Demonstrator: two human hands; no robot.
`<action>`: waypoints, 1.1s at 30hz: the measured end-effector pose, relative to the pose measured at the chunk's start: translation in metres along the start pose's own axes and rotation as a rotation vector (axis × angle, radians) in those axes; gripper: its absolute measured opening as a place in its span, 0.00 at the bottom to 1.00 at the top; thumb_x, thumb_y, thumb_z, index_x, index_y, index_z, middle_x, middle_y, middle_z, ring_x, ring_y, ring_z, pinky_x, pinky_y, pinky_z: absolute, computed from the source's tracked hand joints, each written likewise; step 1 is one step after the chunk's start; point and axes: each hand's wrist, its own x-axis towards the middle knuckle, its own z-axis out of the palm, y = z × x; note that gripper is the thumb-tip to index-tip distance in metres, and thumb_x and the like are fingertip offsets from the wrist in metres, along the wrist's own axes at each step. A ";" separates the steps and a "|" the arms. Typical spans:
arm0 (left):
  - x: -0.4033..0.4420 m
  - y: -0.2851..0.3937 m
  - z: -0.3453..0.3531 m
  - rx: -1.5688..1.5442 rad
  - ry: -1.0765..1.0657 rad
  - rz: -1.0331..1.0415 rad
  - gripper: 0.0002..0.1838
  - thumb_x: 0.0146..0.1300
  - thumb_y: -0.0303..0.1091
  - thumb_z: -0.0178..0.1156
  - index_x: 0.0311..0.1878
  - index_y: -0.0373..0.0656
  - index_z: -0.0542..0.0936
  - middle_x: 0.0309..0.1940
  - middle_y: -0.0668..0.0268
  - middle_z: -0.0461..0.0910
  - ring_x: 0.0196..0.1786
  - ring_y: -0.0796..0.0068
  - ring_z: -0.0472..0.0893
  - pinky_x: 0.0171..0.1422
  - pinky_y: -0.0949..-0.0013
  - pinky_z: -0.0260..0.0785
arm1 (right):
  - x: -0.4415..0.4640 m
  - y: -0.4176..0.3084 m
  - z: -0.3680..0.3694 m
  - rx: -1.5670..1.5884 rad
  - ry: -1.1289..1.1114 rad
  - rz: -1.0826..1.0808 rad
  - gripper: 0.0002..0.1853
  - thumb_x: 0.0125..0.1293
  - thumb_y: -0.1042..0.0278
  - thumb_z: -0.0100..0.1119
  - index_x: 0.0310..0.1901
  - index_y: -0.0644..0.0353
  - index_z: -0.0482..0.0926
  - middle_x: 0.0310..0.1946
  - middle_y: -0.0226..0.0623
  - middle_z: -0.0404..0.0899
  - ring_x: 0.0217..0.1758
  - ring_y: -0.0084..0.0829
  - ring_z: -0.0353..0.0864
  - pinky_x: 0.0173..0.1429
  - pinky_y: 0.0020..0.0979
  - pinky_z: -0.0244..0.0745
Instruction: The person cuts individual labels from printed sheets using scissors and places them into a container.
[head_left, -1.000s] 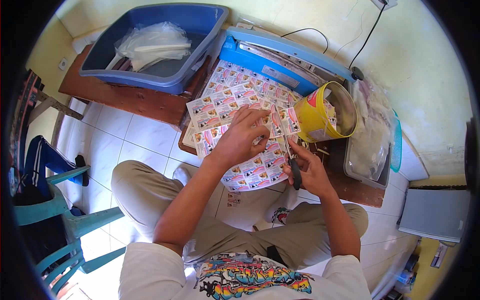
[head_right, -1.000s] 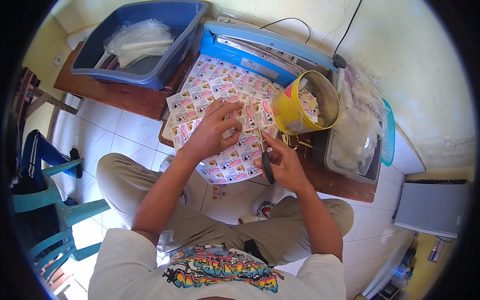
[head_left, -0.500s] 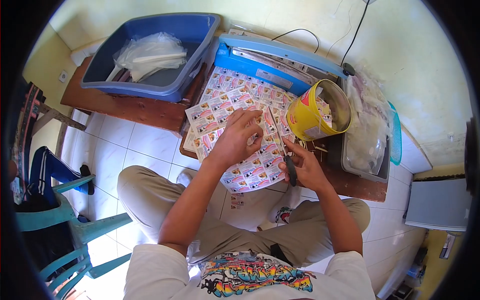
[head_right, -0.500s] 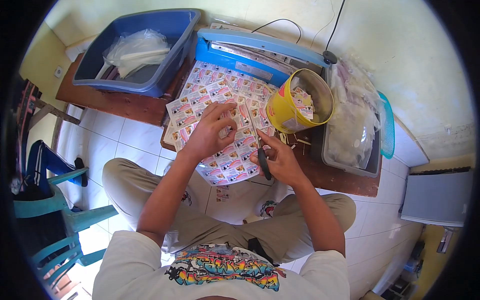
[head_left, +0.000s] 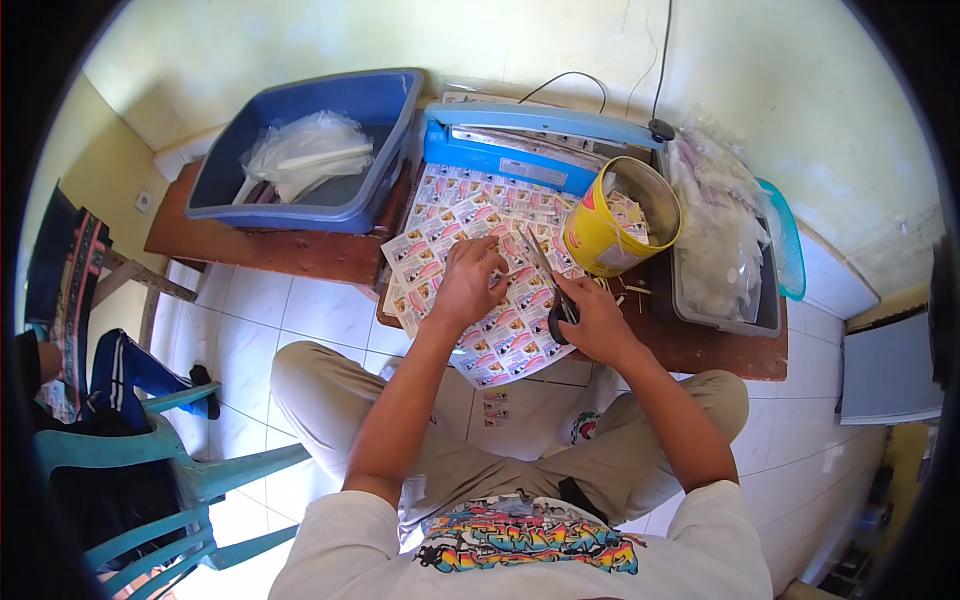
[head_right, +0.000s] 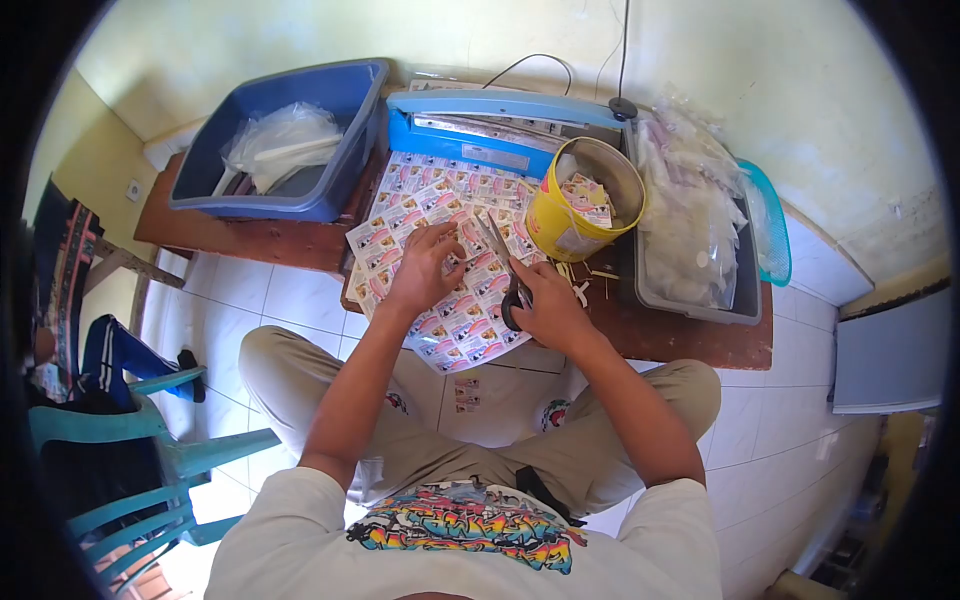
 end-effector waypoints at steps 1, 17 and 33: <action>0.000 -0.001 0.001 0.009 -0.009 -0.014 0.11 0.53 0.27 0.74 0.39 0.45 0.83 0.64 0.52 0.80 0.66 0.47 0.77 0.75 0.46 0.64 | -0.001 0.000 0.002 0.005 0.014 0.000 0.41 0.56 0.69 0.74 0.75 0.57 0.72 0.54 0.50 0.76 0.50 0.48 0.82 0.58 0.41 0.79; 0.008 0.033 -0.009 0.112 -0.049 -0.079 0.22 0.53 0.36 0.79 0.52 0.44 0.85 0.62 0.50 0.81 0.67 0.49 0.78 0.74 0.47 0.65 | -0.002 -0.027 0.018 -0.369 -0.093 0.131 0.36 0.61 0.68 0.65 0.73 0.59 0.71 0.58 0.51 0.77 0.56 0.51 0.85 0.57 0.48 0.83; 0.033 0.082 -0.046 0.047 -0.249 -0.036 0.22 0.60 0.41 0.75 0.56 0.44 0.84 0.54 0.54 0.85 0.58 0.50 0.83 0.64 0.47 0.72 | 0.008 0.010 0.019 -0.032 0.308 0.109 0.23 0.63 0.64 0.69 0.56 0.70 0.82 0.53 0.63 0.80 0.57 0.61 0.81 0.64 0.49 0.77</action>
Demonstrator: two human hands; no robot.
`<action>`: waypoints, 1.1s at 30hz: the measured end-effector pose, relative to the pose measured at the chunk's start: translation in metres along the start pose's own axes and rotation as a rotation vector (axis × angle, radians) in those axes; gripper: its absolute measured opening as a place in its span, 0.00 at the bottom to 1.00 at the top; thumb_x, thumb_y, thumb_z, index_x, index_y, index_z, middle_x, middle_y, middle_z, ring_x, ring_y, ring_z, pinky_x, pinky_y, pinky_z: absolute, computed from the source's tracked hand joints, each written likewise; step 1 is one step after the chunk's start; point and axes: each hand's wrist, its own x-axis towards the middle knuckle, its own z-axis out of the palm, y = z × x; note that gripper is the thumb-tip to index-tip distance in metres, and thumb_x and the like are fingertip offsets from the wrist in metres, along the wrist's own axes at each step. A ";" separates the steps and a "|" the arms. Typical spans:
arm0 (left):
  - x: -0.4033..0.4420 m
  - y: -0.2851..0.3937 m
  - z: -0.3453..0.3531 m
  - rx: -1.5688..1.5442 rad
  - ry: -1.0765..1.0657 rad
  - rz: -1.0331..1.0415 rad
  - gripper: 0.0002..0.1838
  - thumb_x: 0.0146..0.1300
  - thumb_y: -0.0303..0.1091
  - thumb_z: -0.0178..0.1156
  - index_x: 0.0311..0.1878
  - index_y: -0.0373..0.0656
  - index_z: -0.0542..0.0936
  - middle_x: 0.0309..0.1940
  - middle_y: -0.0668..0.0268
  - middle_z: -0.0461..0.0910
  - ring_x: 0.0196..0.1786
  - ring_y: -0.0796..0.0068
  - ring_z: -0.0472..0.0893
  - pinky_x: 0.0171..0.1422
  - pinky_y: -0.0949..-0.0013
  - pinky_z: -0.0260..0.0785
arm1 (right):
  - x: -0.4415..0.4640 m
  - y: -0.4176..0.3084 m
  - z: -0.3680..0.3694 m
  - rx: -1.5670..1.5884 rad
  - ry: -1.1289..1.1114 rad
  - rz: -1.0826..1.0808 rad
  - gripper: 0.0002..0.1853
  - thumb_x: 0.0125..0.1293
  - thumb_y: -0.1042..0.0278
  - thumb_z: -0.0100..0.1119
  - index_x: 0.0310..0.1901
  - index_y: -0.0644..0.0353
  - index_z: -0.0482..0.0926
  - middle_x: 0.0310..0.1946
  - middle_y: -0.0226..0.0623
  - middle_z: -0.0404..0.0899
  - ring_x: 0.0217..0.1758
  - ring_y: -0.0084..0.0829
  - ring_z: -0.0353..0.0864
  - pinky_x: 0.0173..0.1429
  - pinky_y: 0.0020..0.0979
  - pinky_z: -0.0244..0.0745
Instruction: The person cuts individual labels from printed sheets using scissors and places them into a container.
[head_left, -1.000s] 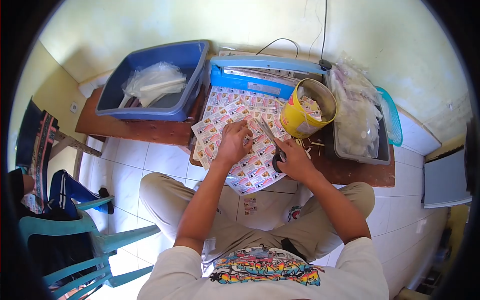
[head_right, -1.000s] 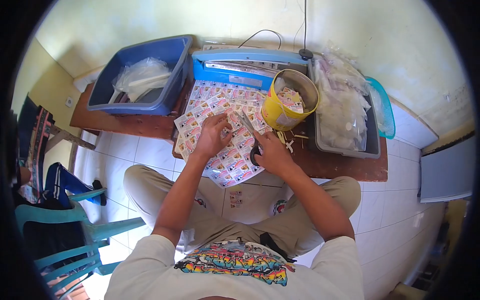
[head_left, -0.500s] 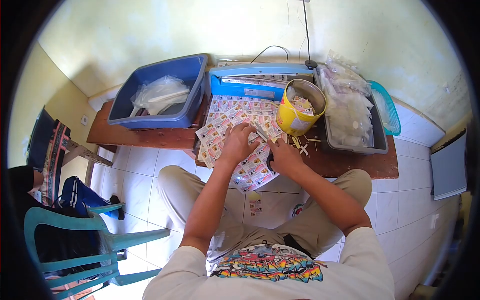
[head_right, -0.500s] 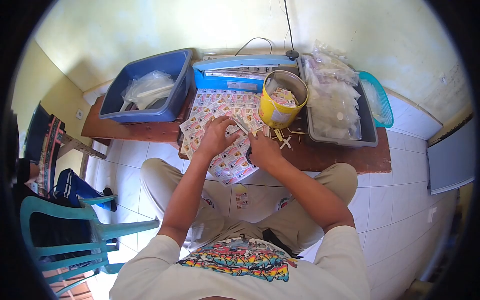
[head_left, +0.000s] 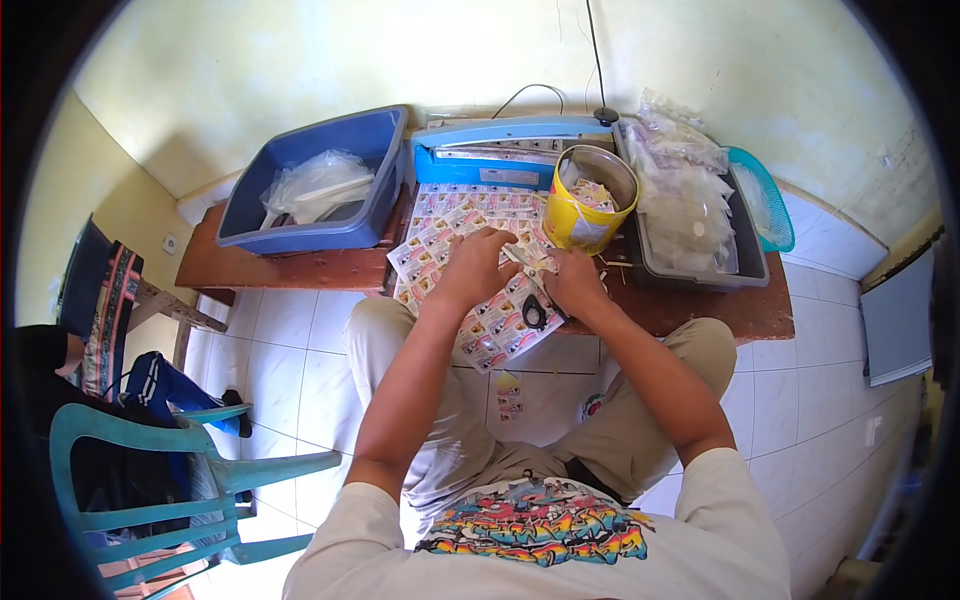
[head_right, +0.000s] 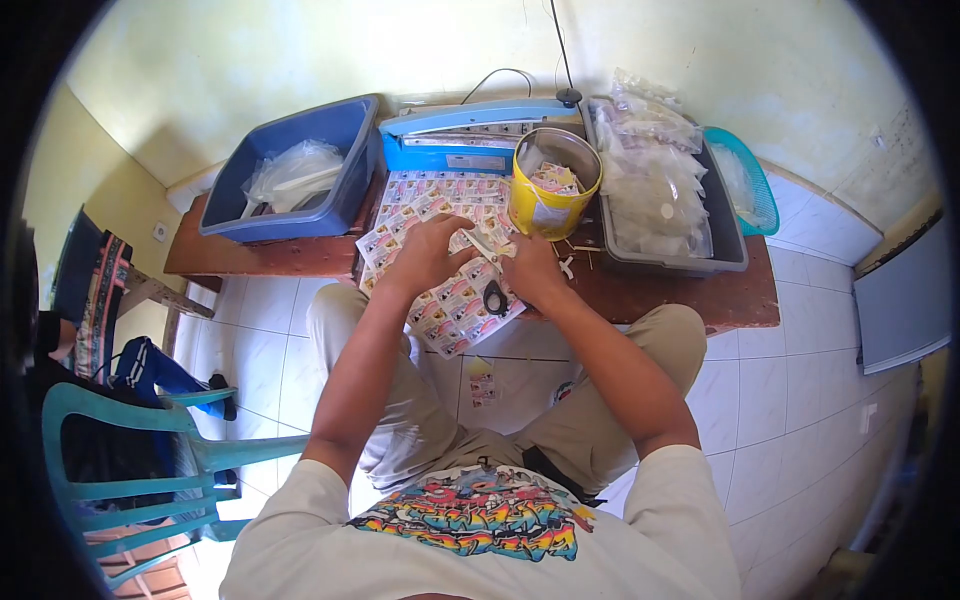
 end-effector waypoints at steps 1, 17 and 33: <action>0.005 -0.003 0.005 0.018 -0.006 0.002 0.22 0.61 0.40 0.74 0.56 0.44 0.84 0.55 0.53 0.85 0.59 0.49 0.83 0.65 0.47 0.72 | 0.000 0.001 0.000 0.001 0.001 0.003 0.23 0.63 0.64 0.69 0.56 0.70 0.82 0.53 0.63 0.80 0.57 0.61 0.81 0.64 0.49 0.77; 0.031 -0.037 0.112 0.067 0.135 -0.085 0.40 0.55 0.42 0.78 0.71 0.44 0.74 0.70 0.47 0.73 0.74 0.47 0.70 0.80 0.39 0.55 | 0.007 0.020 0.005 0.092 -0.009 0.038 0.32 0.63 0.61 0.72 0.64 0.72 0.78 0.59 0.53 0.82 0.36 0.37 0.88 0.49 0.36 0.83; 0.034 -0.041 0.098 -0.158 0.267 -0.043 0.20 0.56 0.24 0.72 0.54 0.42 0.85 0.53 0.57 0.84 0.59 0.52 0.81 0.70 0.51 0.68 | 0.014 0.001 -0.013 0.328 -0.114 0.194 0.30 0.66 0.63 0.72 0.67 0.64 0.78 0.61 0.46 0.82 0.38 0.30 0.87 0.50 0.33 0.82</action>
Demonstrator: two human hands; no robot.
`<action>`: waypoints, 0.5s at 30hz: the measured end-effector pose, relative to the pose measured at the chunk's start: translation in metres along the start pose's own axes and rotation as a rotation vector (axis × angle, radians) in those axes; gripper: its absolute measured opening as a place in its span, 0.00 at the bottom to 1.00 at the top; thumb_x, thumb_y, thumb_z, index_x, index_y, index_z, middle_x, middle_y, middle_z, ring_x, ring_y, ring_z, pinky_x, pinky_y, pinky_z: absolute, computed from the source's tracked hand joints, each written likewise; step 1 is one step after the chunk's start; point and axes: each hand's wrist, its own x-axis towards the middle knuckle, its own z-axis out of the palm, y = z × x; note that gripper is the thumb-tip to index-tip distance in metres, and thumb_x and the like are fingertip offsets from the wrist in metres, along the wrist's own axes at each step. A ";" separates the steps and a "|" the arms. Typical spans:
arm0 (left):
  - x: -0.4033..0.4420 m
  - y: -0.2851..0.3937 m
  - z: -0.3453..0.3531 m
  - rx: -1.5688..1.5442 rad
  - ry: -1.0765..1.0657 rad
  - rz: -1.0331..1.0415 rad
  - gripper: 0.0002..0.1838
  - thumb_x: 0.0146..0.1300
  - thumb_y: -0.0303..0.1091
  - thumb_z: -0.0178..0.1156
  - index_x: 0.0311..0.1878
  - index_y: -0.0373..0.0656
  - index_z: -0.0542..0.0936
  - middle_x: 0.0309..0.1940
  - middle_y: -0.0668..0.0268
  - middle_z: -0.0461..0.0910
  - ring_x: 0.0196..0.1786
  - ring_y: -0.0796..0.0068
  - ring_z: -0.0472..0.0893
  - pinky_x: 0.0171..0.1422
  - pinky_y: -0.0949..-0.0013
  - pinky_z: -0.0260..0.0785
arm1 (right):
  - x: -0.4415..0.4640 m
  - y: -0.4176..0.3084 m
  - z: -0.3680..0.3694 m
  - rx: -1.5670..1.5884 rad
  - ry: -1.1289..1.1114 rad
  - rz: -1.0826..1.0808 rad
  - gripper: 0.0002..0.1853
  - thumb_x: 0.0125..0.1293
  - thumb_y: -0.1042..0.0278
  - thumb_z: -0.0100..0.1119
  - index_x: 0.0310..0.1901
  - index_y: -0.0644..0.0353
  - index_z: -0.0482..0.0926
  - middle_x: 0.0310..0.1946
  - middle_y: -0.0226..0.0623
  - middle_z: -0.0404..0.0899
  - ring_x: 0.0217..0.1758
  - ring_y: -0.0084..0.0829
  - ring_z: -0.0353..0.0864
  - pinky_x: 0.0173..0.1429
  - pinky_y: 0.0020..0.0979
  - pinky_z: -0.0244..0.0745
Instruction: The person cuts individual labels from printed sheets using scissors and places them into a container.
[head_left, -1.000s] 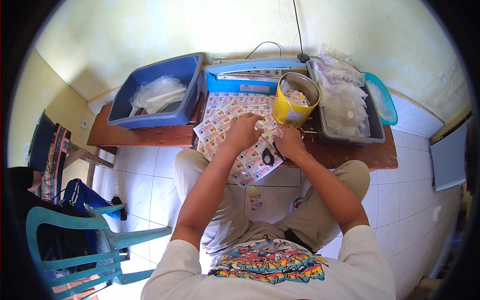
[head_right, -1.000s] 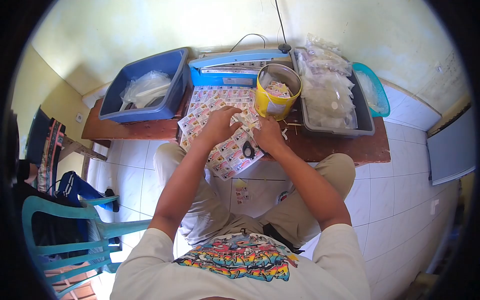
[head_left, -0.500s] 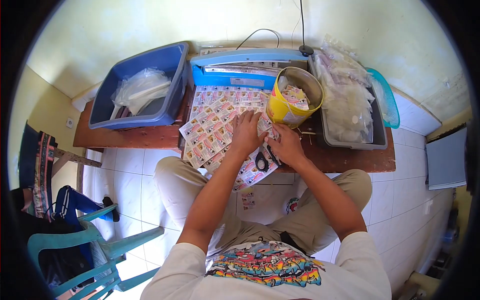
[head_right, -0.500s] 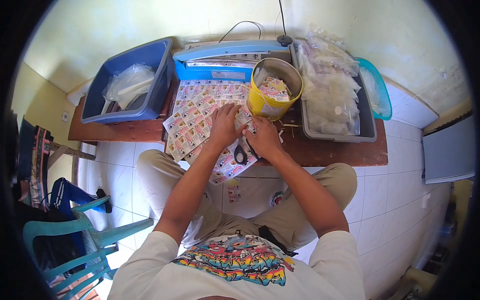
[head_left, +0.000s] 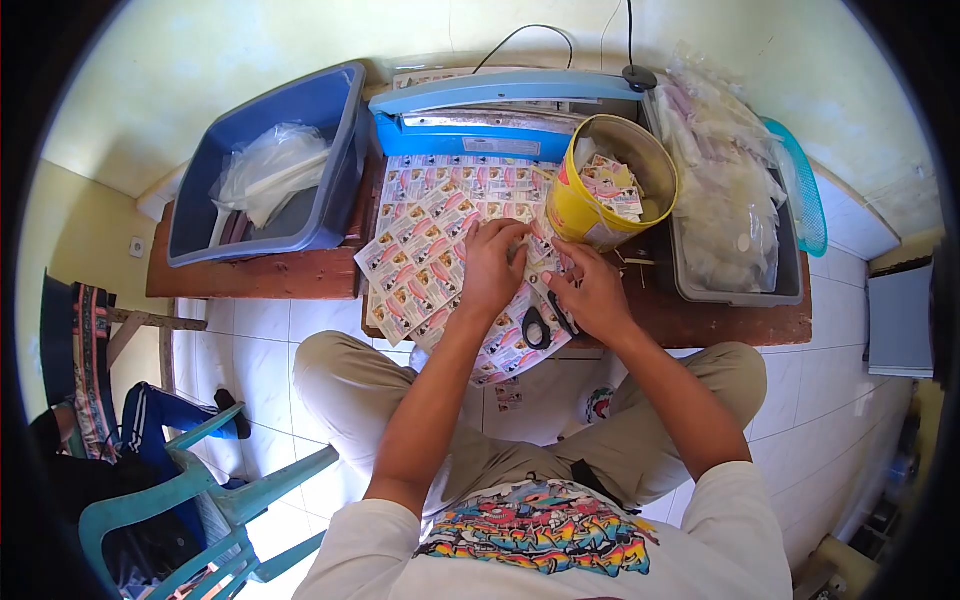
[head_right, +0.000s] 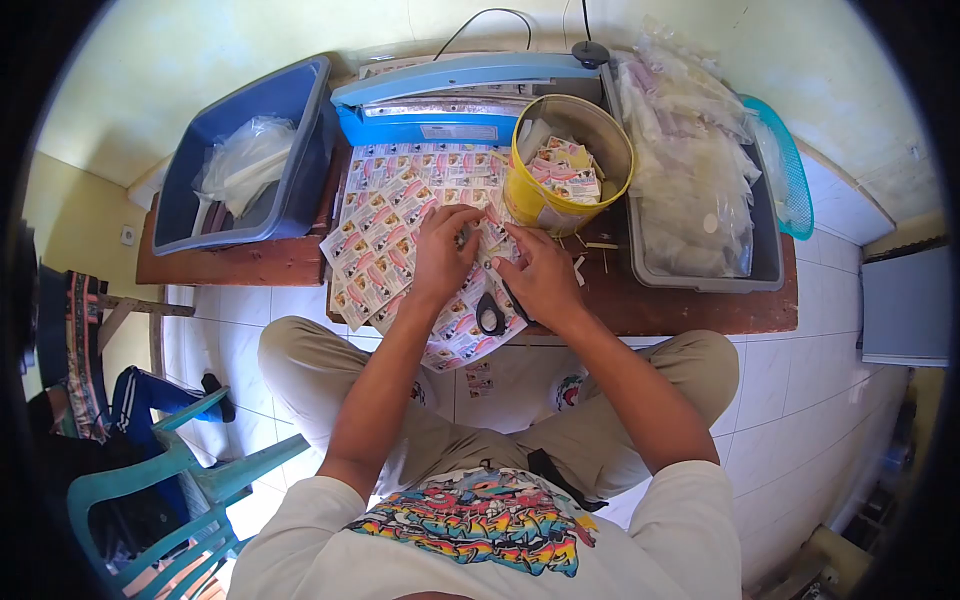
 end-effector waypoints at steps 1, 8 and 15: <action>0.002 0.002 -0.002 -0.033 0.013 -0.034 0.17 0.57 0.22 0.71 0.51 0.41 0.87 0.50 0.57 0.86 0.55 0.53 0.83 0.66 0.54 0.72 | 0.000 -0.003 0.000 0.002 -0.003 0.002 0.30 0.66 0.63 0.72 0.67 0.64 0.78 0.61 0.46 0.82 0.38 0.30 0.87 0.50 0.33 0.82; 0.010 0.003 -0.010 -0.178 0.133 -0.143 0.09 0.63 0.21 0.68 0.45 0.40 0.89 0.43 0.59 0.90 0.44 0.65 0.89 0.51 0.65 0.80 | 0.006 -0.010 -0.002 0.070 0.028 -0.004 0.28 0.64 0.66 0.72 0.64 0.67 0.80 0.46 0.45 0.86 0.36 0.34 0.86 0.46 0.37 0.81; 0.006 0.011 -0.040 -0.396 0.102 -0.352 0.09 0.67 0.20 0.67 0.49 0.36 0.88 0.44 0.62 0.90 0.47 0.75 0.88 0.54 0.71 0.79 | 0.008 -0.019 -0.009 0.008 0.046 -0.059 0.23 0.67 0.68 0.70 0.61 0.66 0.82 0.42 0.43 0.87 0.32 0.32 0.87 0.42 0.35 0.82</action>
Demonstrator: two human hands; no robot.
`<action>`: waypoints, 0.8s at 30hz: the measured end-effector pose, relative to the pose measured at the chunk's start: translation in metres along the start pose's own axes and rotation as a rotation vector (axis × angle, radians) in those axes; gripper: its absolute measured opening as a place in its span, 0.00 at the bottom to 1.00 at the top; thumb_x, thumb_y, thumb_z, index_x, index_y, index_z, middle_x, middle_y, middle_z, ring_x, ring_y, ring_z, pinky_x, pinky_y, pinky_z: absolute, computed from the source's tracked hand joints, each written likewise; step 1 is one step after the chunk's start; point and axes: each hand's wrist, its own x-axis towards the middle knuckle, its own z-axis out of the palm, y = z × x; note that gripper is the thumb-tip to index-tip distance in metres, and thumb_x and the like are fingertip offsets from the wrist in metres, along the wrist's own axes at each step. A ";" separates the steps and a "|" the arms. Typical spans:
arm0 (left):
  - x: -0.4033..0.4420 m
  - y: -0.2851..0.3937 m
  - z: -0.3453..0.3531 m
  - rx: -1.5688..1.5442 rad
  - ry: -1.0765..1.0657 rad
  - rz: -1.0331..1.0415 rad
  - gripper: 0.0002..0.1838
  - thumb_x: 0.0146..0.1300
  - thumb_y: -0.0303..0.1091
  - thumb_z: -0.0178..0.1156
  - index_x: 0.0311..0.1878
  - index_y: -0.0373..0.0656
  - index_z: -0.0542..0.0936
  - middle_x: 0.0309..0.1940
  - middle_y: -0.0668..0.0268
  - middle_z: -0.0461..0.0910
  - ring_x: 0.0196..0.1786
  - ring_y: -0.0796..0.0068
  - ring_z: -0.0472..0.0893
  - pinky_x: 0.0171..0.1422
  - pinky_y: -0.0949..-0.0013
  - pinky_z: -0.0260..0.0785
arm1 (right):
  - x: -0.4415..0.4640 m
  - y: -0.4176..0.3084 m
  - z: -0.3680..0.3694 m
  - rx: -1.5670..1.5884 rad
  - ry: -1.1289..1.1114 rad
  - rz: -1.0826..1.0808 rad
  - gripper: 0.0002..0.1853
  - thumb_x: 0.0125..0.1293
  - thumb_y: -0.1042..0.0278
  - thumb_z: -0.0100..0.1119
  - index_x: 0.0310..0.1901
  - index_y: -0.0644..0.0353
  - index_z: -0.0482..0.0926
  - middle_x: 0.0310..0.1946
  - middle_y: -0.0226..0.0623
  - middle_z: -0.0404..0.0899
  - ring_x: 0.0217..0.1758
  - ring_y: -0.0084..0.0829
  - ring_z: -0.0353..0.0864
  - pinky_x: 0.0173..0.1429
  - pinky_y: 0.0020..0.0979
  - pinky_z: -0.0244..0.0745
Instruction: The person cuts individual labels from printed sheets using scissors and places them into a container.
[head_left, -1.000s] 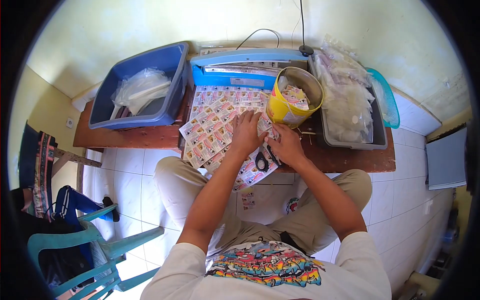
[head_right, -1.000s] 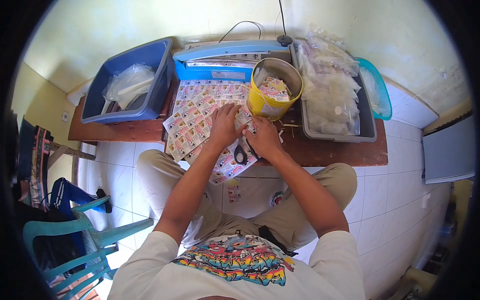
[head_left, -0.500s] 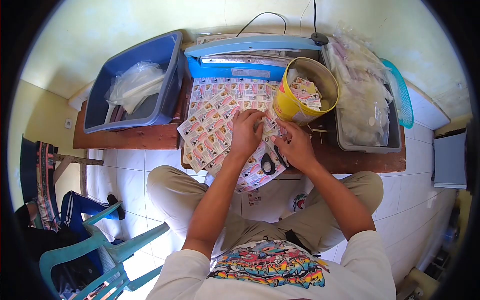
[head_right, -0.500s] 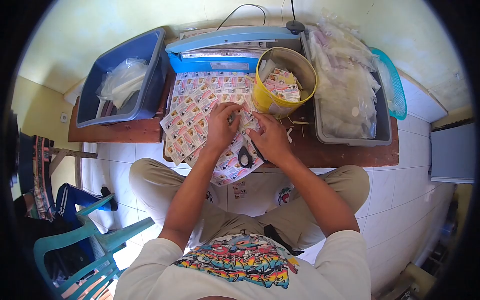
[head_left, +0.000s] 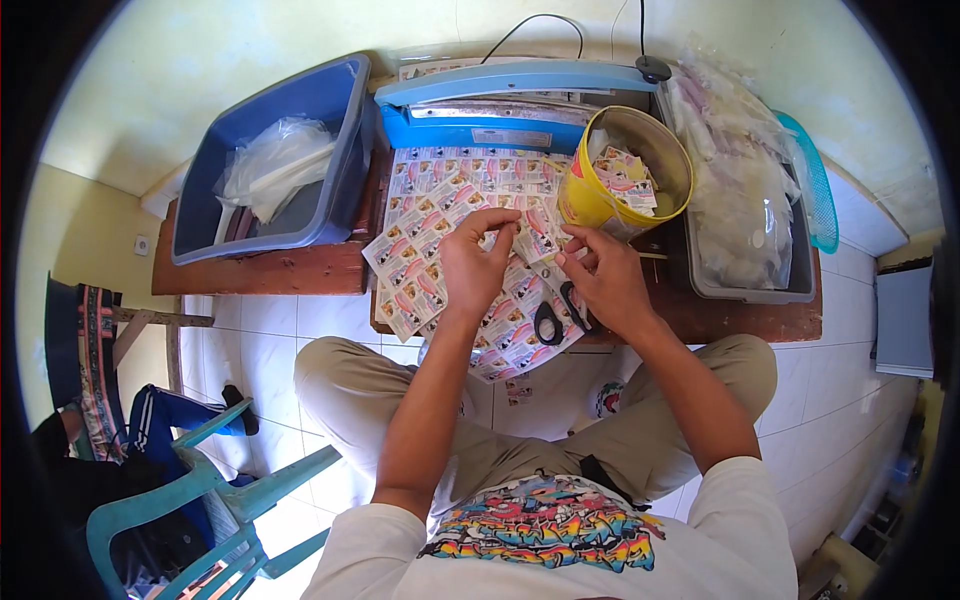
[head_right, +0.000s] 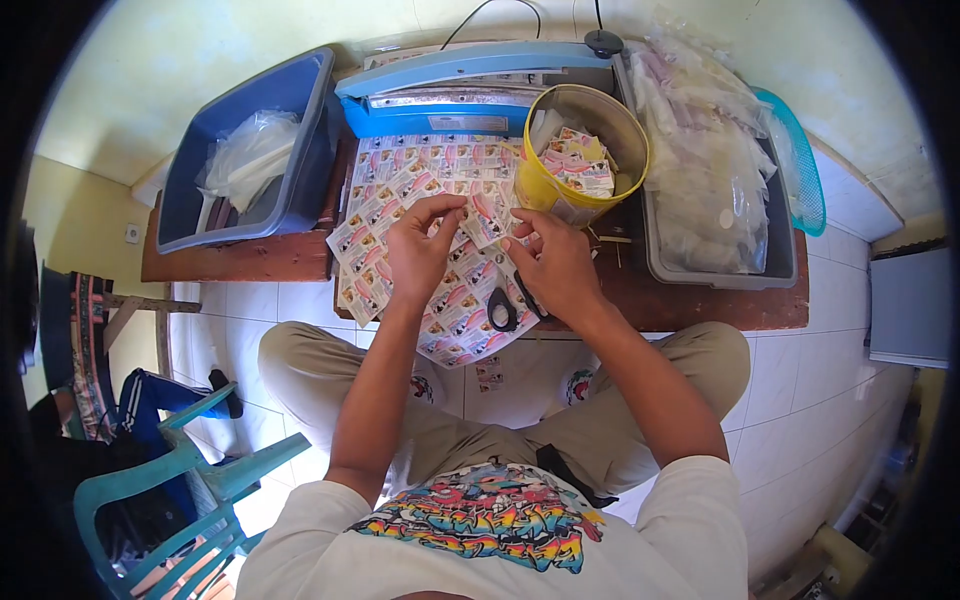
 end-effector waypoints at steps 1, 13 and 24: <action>-0.001 -0.002 -0.003 -0.066 0.003 0.008 0.09 0.68 0.19 0.66 0.50 0.34 0.88 0.44 0.62 0.90 0.48 0.76 0.88 0.55 0.72 0.79 | 0.000 -0.003 0.000 0.002 0.000 0.000 0.23 0.67 0.68 0.70 0.61 0.66 0.82 0.42 0.43 0.87 0.32 0.32 0.87 0.42 0.35 0.82; -0.015 0.013 -0.016 -0.262 0.016 0.041 0.09 0.69 0.19 0.66 0.51 0.34 0.87 0.46 0.61 0.88 0.49 0.77 0.87 0.57 0.72 0.79 | 0.008 -0.012 0.010 0.392 -0.054 0.145 0.13 0.68 0.76 0.69 0.53 0.66 0.84 0.38 0.36 0.88 0.36 0.21 0.87 0.41 0.24 0.81; -0.033 0.024 -0.008 -0.339 -0.064 -0.049 0.08 0.68 0.21 0.69 0.49 0.36 0.88 0.42 0.62 0.89 0.44 0.79 0.87 0.51 0.74 0.80 | 0.003 -0.017 0.012 0.501 -0.060 0.106 0.10 0.71 0.74 0.69 0.50 0.65 0.81 0.37 0.30 0.87 0.35 0.14 0.82 0.39 0.21 0.78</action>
